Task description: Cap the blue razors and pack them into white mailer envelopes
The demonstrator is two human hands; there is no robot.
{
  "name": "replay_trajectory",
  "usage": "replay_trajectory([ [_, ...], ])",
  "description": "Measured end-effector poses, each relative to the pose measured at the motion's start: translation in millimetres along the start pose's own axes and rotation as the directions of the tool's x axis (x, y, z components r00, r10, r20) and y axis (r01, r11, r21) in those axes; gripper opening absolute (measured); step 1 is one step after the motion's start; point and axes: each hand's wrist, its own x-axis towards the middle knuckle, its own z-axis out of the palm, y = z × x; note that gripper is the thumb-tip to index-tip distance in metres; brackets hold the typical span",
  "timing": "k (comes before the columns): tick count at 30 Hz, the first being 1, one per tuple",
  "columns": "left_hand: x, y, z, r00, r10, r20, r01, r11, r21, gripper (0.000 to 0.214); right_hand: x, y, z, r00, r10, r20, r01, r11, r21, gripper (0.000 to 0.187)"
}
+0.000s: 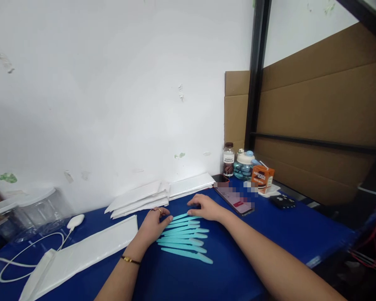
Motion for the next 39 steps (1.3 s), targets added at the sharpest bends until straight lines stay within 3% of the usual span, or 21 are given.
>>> replay_trajectory([
  [3, -8.5, 8.1, -3.1, 0.99, 0.088, 0.111, -0.095, 0.994, 0.056, 0.082, -12.4, -15.0, -0.1, 0.982, -0.005, 0.188, 0.011, 1.0, -0.029, 0.095],
  [6, -17.8, 19.9, -3.4, 0.963, 0.101, 0.25, -0.14, 0.98, 0.144, 0.109, -23.5, -28.4, 4.2, 0.941, -0.037, 0.337, 0.073, 0.993, -0.093, 0.114],
  [8, -23.4, 28.1, -3.1, 0.958, 0.108, 0.264, -0.158, 0.971, 0.177, 0.099, -28.7, -37.1, 6.2, 0.937, -0.059, 0.344, 0.117, 0.982, -0.151, 0.105],
  [13, -35.3, 43.5, -0.7, 0.942, 0.179, 0.283, -0.242, 0.949, 0.204, 0.05, -37.9, -56.4, 11.9, 0.957, -0.076, 0.279, 0.174, 0.923, -0.342, 0.043],
  [15, -38.7, 48.4, 3.2, 0.943, 0.207, 0.262, -0.273, 0.93, 0.247, 0.033, -39.9, -59.1, 17.9, 0.966, -0.096, 0.239, 0.191, 0.89, -0.414, 0.034],
  [18, -42.1, 55.3, 10.8, 0.948, 0.224, 0.225, -0.29, 0.901, 0.324, 0.022, -40.1, -58.0, 27.2, 0.964, -0.14, 0.225, 0.235, 0.846, -0.479, 0.034],
  [22, -46.8, 53.5, 7.9, 0.954, 0.218, 0.204, -0.275, 0.909, 0.315, 0.03, -39.2, -58.9, 29.9, 0.952, -0.123, 0.28, 0.256, 0.822, -0.509, 0.031],
  [24, -50.9, 42.4, -4.2, 0.975, 0.172, 0.141, -0.208, 0.932, 0.298, 0.06, -41.1, -62.6, 27.8, 0.95, -0.092, 0.297, 0.242, 0.818, -0.522, 0.031],
  [26, -56.9, 24.7, -20.4, 0.999, 0.021, 0.038, -0.032, 0.952, 0.303, 0.096, -44.9, -66.7, 25.1, 0.955, -0.073, 0.289, 0.224, 0.813, -0.537, 0.03],
  [28, -64.7, 4.7, -35.2, 0.978, -0.203, -0.039, 0.205, 0.928, 0.312, 0.11, -49.3, -69.3, 22.4, 0.962, -0.064, 0.267, 0.206, 0.81, -0.548, 0.028],
  [30, -74.1, -12.1, -43.8, 0.934, -0.357, -0.022, 0.346, 0.887, 0.305, 0.111, -53.0, -69.3, 19.0, 0.967, -0.052, 0.251, 0.184, 0.823, -0.538, 0.026],
  [32, -84.4, -20.7, -45.1, 0.907, -0.419, 0.054, 0.385, 0.872, 0.304, 0.11, -55.8, -66.5, 14.0, 0.972, -0.023, 0.232, 0.14, 0.854, -0.501, 0.024],
  [34, -95.2, -19.7, -41.5, 0.913, -0.4, 0.079, 0.362, 0.885, 0.295, 0.105, -58.5, -61.5, 7.7, 0.98, 0.004, 0.2, 0.088, 0.889, -0.45, 0.02],
  [39, -123.3, 5.1, -29.3, 0.975, -0.213, -0.068, 0.222, 0.957, 0.189, 0.071, -70.6, -44.6, -9.3, 0.992, 0.055, 0.11, -0.012, 0.935, -0.353, 0.014],
])
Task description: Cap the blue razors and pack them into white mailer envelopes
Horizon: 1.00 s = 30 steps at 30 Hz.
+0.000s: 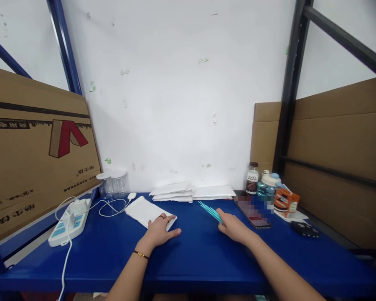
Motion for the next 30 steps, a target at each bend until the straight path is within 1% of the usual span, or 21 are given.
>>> replay_trajectory([
  [1, -6.5, 3.4, 0.5, 0.999, 0.024, -0.027, -0.025, 0.999, -0.031, 0.064, -3.7, 3.9, -1.5, 1.0, 0.009, -0.015, -0.008, 1.0, 0.024, 0.014],
  [3, -18.6, 7.4, 0.9, 0.998, 0.044, -0.045, -0.048, 0.994, -0.097, 0.057, -11.8, 9.9, -5.0, 0.999, 0.011, -0.039, -0.008, 0.998, 0.07, 0.012],
  [6, -34.2, 8.6, 0.2, 0.999, 0.031, -0.014, -0.033, 0.982, -0.184, 0.053, -24.5, 12.8, -11.5, 0.999, 0.0, -0.053, 0.006, 0.994, 0.112, 0.007],
  [9, -45.4, 9.7, -0.9, 1.0, 0.015, 0.021, -0.011, 0.983, -0.185, 0.053, -34.0, 12.0, -15.5, 0.999, -0.004, -0.047, 0.01, 0.991, 0.131, 0.011],
  [10, -47.5, 10.6, -0.8, 1.0, 0.004, 0.001, -0.004, 0.987, -0.158, 0.054, -35.4, 12.0, -15.3, 0.999, -0.002, -0.047, 0.008, 0.992, 0.127, 0.012],
  [12, -48.4, 12.9, 1.2, 0.994, -0.041, -0.096, 0.035, 0.997, -0.072, 0.062, -35.0, 12.7, -12.4, 0.998, 0.009, -0.068, 0.0, 0.991, 0.131, 0.014],
  [13, -47.1, 14.0, 3.1, 0.986, -0.076, -0.148, 0.073, 0.997, -0.028, 0.071, -33.2, 13.1, -10.1, 0.995, 0.016, -0.094, -0.001, 0.987, 0.161, 0.015],
  [14, -45.0, 15.0, 5.6, 0.977, -0.117, -0.178, 0.119, 0.993, 0.005, 0.083, -30.6, 13.4, -7.6, 0.991, 0.024, -0.132, 0.005, 0.976, 0.219, 0.016],
  [15, -42.1, 15.9, 8.5, 0.971, -0.161, -0.177, 0.167, 0.986, 0.021, 0.094, -27.4, 13.3, -5.3, 0.982, 0.038, -0.185, 0.02, 0.953, 0.303, 0.019],
  [16, -39.0, 16.6, 11.6, 0.967, -0.205, -0.152, 0.21, 0.977, 0.023, 0.102, -24.0, 12.7, -3.5, 0.966, 0.064, -0.252, 0.046, 0.912, 0.407, 0.022],
  [17, -35.9, 17.1, 14.7, 0.964, -0.238, -0.12, 0.242, 0.97, 0.016, 0.106, -20.7, 11.6, -2.3, 0.94, 0.101, -0.325, 0.085, 0.854, 0.514, 0.026],
  [19, -30.8, 17.5, 19.5, 0.959, -0.271, -0.079, 0.271, 0.963, -0.004, 0.104, -15.4, 8.7, -1.4, 0.872, 0.199, -0.446, 0.188, 0.705, 0.684, 0.03],
  [20, -29.2, 17.2, 20.7, 0.959, -0.271, -0.077, 0.271, 0.962, -0.01, 0.103, -13.8, 7.2, -1.1, 0.84, 0.246, -0.485, 0.24, 0.633, 0.736, 0.032],
  [21, -28.3, 16.5, 21.1, 0.96, -0.266, -0.084, 0.266, 0.964, -0.013, 0.101, -13.0, 6.1, -0.3, 0.815, 0.282, -0.507, 0.28, 0.574, 0.77, 0.033],
  [22, -28.0, 15.2, 20.4, 0.963, -0.254, -0.086, 0.254, 0.967, -0.016, 0.101, -13.0, 5.4, 1.4, 0.805, 0.304, -0.509, 0.3, 0.532, 0.791, 0.034],
  [23, -28.2, 13.5, 18.7, 0.969, -0.234, -0.08, 0.233, 0.972, -0.021, 0.101, -13.7, 5.4, 4.1, 0.808, 0.317, -0.496, 0.298, 0.507, 0.809, 0.035],
  [25, -29.2, 8.8, 13.1, 0.985, -0.17, -0.039, 0.169, 0.985, -0.037, 0.103, -16.4, 6.9, 12.3, 0.831, 0.337, -0.442, 0.252, 0.479, 0.84, 0.039],
  [27, -29.7, 4.1, 6.4, 0.996, -0.086, 0.035, 0.088, 0.994, -0.058, 0.108, -19.6, 10.0, 20.8, 0.852, 0.343, -0.395, 0.203, 0.479, 0.854, 0.042],
  [28, -29.3, 2.4, 3.6, 0.997, -0.045, 0.069, 0.05, 0.996, -0.068, 0.111, -20.9, 11.7, 23.5, 0.857, 0.341, -0.387, 0.188, 0.492, 0.85, 0.042],
  [30, -26.7, 1.8, 0.5, 0.994, 0.004, 0.109, 0.005, 0.997, -0.079, 0.116, -22.5, 14.2, 22.9, 0.873, 0.308, -0.378, 0.156, 0.559, 0.814, 0.04],
])
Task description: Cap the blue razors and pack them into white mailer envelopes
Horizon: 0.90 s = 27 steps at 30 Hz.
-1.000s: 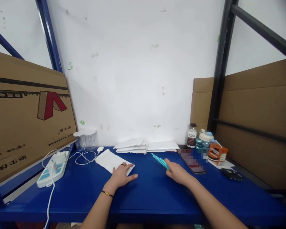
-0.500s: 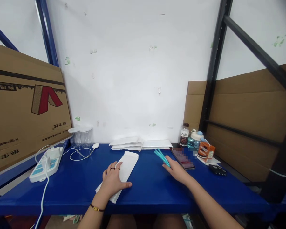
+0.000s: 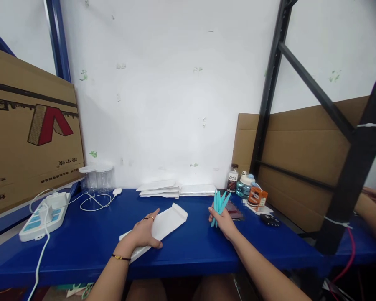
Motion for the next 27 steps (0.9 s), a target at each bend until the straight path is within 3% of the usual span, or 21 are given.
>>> replay_trajectory([
  [3, 8.9, 6.0, 2.3, 1.0, -0.025, 0.0, 0.025, 1.0, 0.012, 0.124, 5.9, -14.8, -5.7, 0.987, -0.044, 0.153, 0.083, 0.962, -0.261, 0.03],
  [6, 19.6, 16.2, 7.8, 0.999, -0.033, -0.013, 0.033, 0.999, 0.032, 0.126, 14.1, -41.7, -5.9, 0.918, -0.099, 0.383, 0.305, 0.795, -0.525, 0.017],
  [10, 24.3, 27.3, 7.9, 0.996, 0.092, 0.001, -0.092, 0.994, 0.065, 0.112, 21.2, -67.2, 2.8, 0.817, -0.011, 0.576, 0.471, 0.588, -0.657, 0.015],
  [14, 19.7, 30.9, -0.9, 0.975, 0.212, 0.07, -0.217, 0.974, 0.063, 0.103, 24.9, -61.4, 6.8, 0.746, 0.122, 0.655, 0.588, 0.342, -0.733, 0.018],
  [17, 17.4, 29.7, -6.9, 0.954, 0.274, 0.118, -0.28, 0.959, 0.044, 0.099, 25.6, -47.4, 6.4, 0.756, 0.176, 0.63, 0.626, 0.086, -0.775, 0.023],
  [19, 17.4, 28.0, -8.3, 0.95, 0.288, 0.122, -0.293, 0.955, 0.034, 0.097, 24.9, -40.7, 6.5, 0.773, 0.192, 0.605, 0.619, -0.016, -0.786, 0.027],
  [27, 17.1, 22.3, 0.6, 0.953, 0.294, 0.067, -0.293, 0.956, -0.022, 0.083, 16.1, -39.5, 5.0, 0.791, 0.059, 0.61, 0.612, -0.091, -0.785, 0.019],
])
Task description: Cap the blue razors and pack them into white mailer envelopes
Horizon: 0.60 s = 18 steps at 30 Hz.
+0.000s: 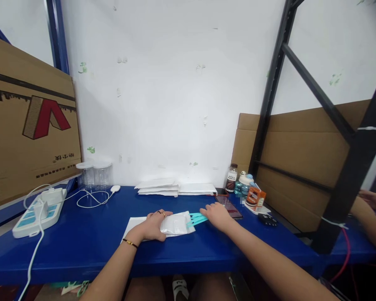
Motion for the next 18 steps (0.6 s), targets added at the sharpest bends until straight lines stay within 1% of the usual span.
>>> replay_trajectory([
  [4, -1.3, 3.1, 3.6, 0.998, -0.019, -0.064, 0.015, 0.998, -0.056, 0.073, -2.6, -7.5, -4.3, 0.994, -0.043, -0.096, 0.041, 0.999, -0.024, 0.016],
  [7, -0.6, 6.3, 6.7, 0.994, -0.01, -0.109, 0.001, 0.997, -0.079, 0.071, -0.2, -17.5, -8.6, 0.99, -0.08, -0.118, 0.076, 0.996, -0.036, 0.014],
  [9, 0.8, 7.8, 9.9, 0.993, 0.01, -0.119, -0.019, 0.997, -0.068, 0.074, 3.8, -25.8, -11.5, 0.988, -0.094, -0.122, 0.091, 0.995, -0.031, 0.013],
  [12, 4.0, 9.9, 16.8, 0.993, 0.027, -0.116, -0.03, 0.999, -0.027, 0.087, 13.0, -39.7, -16.9, 0.987, -0.103, -0.123, 0.102, 0.995, -0.019, 0.01],
  [13, 5.4, 11.1, 19.6, 0.992, 0.026, -0.127, -0.028, 0.999, -0.016, 0.089, 16.8, -44.3, -19.8, 0.987, -0.106, -0.124, 0.104, 0.994, -0.019, 0.01],
  [14, 7.0, 12.7, 22.6, 0.988, 0.022, -0.151, -0.024, 1.0, -0.011, 0.086, 20.8, -48.4, -23.8, 0.985, -0.114, -0.128, 0.112, 0.993, -0.022, 0.01],
  [16, 11.1, 17.3, 28.6, 0.975, 0.007, -0.221, -0.011, 1.0, -0.017, 0.073, 29.2, -54.8, -35.5, 0.979, -0.149, -0.138, 0.144, 0.989, -0.042, 0.01],
  [18, 16.7, 23.5, 33.8, 0.955, -0.021, -0.295, 0.005, 0.999, -0.054, 0.063, 37.9, -57.6, -53.0, 0.969, -0.205, -0.139, 0.195, 0.977, -0.082, 0.012],
])
